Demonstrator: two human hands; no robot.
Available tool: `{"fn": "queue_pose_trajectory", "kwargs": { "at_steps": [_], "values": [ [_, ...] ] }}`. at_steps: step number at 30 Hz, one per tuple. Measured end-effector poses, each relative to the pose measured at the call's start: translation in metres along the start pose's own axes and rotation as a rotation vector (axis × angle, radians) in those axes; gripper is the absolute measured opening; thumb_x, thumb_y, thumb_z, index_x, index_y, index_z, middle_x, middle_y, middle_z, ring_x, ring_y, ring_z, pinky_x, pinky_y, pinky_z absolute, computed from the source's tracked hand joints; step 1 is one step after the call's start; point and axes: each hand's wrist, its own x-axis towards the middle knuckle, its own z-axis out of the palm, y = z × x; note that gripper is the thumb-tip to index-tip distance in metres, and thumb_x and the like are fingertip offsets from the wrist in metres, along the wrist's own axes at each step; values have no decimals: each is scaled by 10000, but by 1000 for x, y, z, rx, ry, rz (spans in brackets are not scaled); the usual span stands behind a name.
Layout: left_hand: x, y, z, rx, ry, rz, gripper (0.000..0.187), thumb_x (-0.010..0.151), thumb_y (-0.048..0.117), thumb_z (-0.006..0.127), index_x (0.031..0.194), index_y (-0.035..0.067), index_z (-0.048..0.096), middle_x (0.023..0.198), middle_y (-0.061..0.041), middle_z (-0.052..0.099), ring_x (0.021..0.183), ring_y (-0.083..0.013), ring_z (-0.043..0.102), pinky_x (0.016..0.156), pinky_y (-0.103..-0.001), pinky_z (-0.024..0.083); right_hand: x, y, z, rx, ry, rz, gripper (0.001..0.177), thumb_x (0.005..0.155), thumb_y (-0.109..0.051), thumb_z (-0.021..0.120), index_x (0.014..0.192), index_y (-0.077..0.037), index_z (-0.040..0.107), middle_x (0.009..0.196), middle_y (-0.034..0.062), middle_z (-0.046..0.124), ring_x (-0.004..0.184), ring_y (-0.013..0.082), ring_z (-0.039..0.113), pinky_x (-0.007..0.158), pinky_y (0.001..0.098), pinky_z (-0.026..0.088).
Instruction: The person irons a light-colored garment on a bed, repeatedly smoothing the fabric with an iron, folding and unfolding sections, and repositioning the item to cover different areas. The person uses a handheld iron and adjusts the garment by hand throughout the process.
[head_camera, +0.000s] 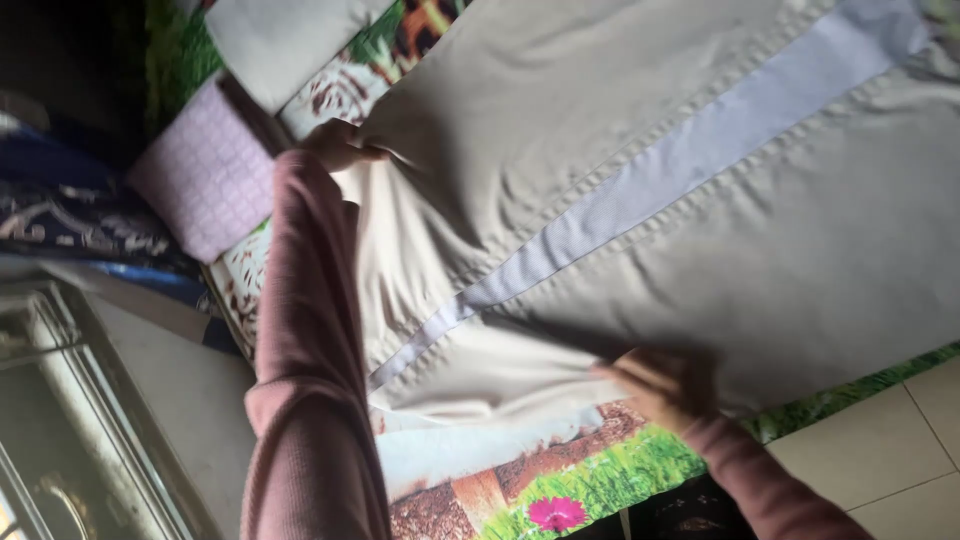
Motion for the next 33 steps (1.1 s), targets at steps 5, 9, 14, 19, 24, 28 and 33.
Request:
{"fn": "queue_pose_trajectory", "kwargs": {
  "at_steps": [5,9,14,19,24,28,33],
  "values": [
    [-8,75,-62,-349,146,109,394,771,464,779,957,129,687,950,-114,637,969,-310,594,832,-418,454,-64,66,-33,125,250,336,348,746,-47,664,1056,-185,739,831,42,626,694,222,630,669,323,527],
    [6,152,-99,-671,156,236,170,834,253,765,976,166,731,810,82,664,773,15,537,694,-158,414,-79,100,-100,51,331,676,427,861,50,496,1196,-144,678,1000,33,539,661,129,435,619,265,378],
    [70,228,-95,-699,193,280,177,795,279,805,878,150,717,810,104,623,776,12,528,692,-163,417,-94,155,-136,85,557,791,538,778,250,436,1136,-66,685,1099,93,533,952,175,552,752,230,437],
    [156,290,-74,-922,211,411,152,820,230,793,843,143,670,786,90,623,748,-15,538,692,-193,460,-92,197,-154,196,760,838,186,1029,63,496,952,14,658,1013,131,641,1012,218,608,927,287,491],
    [187,375,-87,-932,182,374,191,800,231,789,953,149,709,882,65,691,794,-44,619,741,-187,547,-95,251,-167,357,1073,1249,414,689,127,280,823,-97,601,883,35,638,565,16,380,489,151,212],
    [246,413,-62,-901,264,439,159,796,223,810,894,135,721,800,125,600,756,-14,509,666,-202,437,-147,322,-149,368,1157,1339,327,781,78,317,802,-152,548,841,24,586,709,39,481,488,156,214],
    [278,454,-37,-860,412,539,154,779,201,773,887,116,705,810,71,657,752,-44,566,653,-225,474,-164,366,-150,131,1088,1300,203,749,29,415,778,-93,575,830,47,612,886,169,595,896,303,484]
  ]
}}
